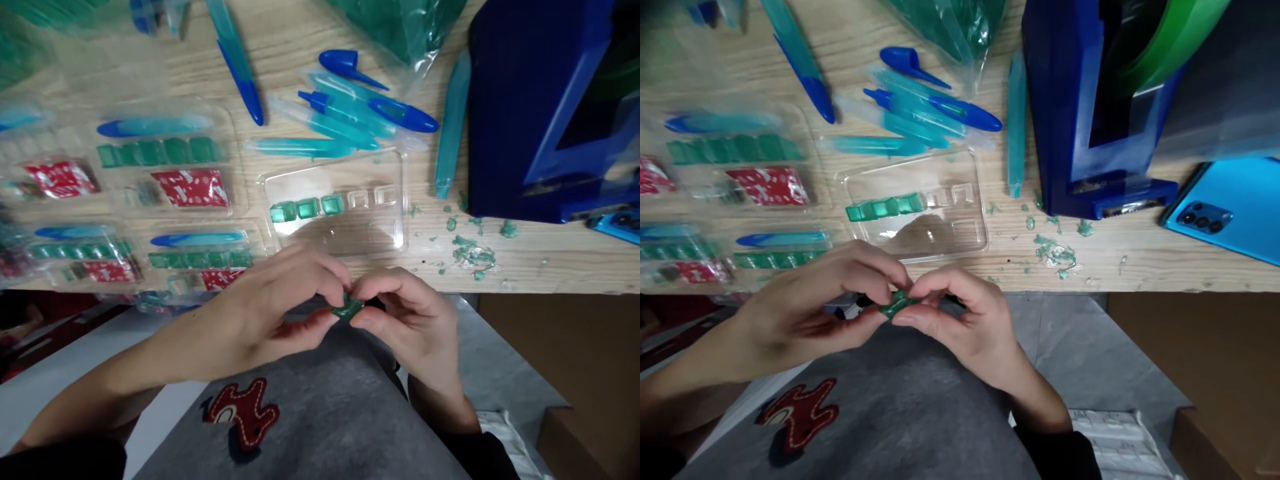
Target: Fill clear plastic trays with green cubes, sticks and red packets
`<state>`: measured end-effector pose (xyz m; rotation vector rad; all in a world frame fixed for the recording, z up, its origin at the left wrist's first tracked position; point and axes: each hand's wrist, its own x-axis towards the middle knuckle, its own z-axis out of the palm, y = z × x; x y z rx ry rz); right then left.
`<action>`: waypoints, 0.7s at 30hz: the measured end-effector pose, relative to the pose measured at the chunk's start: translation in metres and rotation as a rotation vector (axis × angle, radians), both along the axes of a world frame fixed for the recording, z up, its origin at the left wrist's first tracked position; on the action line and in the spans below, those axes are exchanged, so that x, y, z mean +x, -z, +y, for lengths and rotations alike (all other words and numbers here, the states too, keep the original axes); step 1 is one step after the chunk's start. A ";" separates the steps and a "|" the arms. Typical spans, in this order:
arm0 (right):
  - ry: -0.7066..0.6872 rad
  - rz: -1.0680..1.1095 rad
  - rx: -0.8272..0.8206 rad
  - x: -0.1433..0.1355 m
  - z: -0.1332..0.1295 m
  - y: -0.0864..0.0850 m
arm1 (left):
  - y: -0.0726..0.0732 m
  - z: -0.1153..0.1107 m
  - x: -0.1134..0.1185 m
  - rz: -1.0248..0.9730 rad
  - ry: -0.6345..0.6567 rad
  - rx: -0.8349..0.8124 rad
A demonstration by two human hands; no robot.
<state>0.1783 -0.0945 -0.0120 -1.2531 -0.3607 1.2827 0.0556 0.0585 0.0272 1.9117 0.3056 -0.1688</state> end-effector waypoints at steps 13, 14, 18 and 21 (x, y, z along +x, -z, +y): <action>0.132 0.108 -0.056 0.002 0.020 -0.002 | 0.000 0.033 0.020 0.162 0.052 -0.134; 0.127 0.109 -0.063 0.002 0.022 -0.003 | 0.001 0.034 0.021 0.173 0.050 -0.124; 0.108 0.143 -0.076 0.002 0.025 -0.005 | 0.003 0.035 0.020 0.193 0.047 -0.161; 0.100 0.169 -0.074 0.002 0.026 -0.004 | 0.004 0.035 0.023 0.205 0.044 -0.191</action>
